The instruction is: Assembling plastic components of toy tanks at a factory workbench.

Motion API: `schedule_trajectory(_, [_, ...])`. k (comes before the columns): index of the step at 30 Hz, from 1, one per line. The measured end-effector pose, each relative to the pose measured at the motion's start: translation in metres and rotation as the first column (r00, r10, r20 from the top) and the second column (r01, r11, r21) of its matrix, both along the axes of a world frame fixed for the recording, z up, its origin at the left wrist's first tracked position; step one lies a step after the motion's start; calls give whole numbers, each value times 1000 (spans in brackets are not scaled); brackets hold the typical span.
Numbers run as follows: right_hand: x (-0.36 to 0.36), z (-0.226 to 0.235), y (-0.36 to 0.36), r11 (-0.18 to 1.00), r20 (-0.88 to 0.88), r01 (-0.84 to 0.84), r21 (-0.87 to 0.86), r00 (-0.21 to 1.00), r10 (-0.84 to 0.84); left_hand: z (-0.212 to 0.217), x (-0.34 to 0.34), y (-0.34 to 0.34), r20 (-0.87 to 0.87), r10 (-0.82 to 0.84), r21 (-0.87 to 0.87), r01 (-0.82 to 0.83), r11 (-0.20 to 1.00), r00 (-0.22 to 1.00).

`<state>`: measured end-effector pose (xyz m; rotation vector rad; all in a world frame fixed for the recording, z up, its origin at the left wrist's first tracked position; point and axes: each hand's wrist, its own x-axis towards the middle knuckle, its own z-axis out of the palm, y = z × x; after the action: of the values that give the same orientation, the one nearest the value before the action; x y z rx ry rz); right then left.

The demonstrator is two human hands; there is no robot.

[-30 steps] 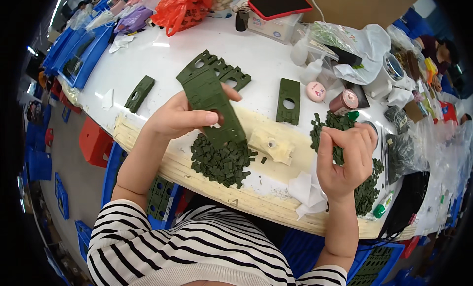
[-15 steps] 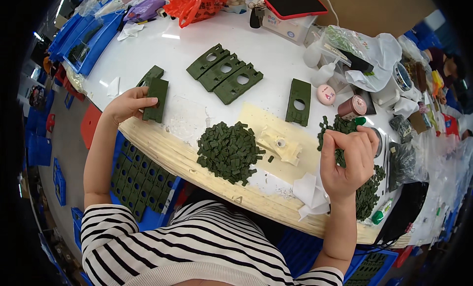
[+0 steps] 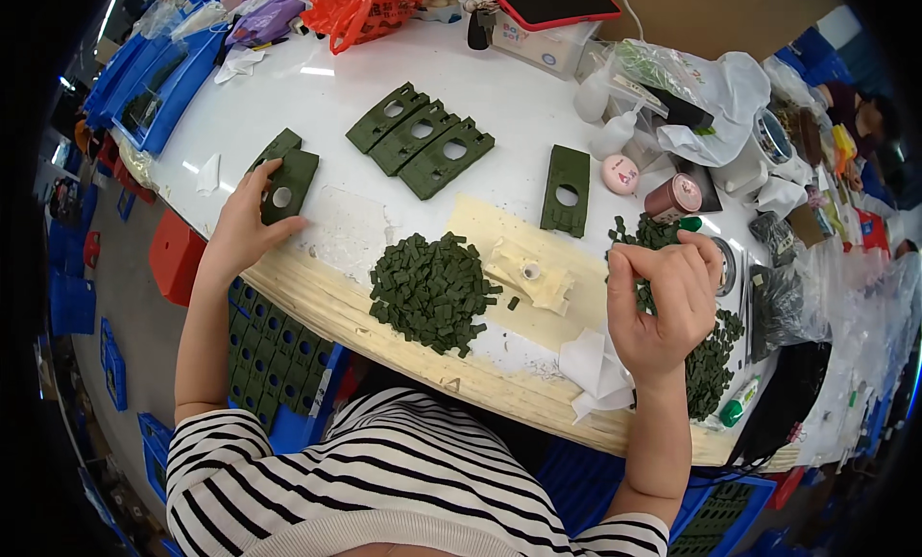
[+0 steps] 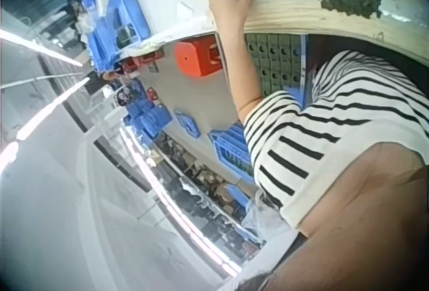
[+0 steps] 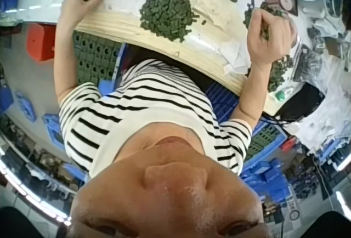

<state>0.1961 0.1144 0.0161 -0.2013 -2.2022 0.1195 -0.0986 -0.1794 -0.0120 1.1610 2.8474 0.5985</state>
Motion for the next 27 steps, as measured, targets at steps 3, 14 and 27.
schedule_trajectory(3, [0, 0, 0, 1000, -3, 3, 2, 1000, -3, 7, 10, 6, 59, 78, -63, -74, 995, 995])
schedule_trajectory(14, [2, -4, 13, 1000, -41, 18, -4, 999, -18, 58, 84, 27, -500, -308, 601, 580, 550, 810])
schedule_trajectory(27, [4, -1, 19, 1000, -81, 16, -3, 997, -16, 121, 150, 62, -765, -509, 615, 685, -391, 396])
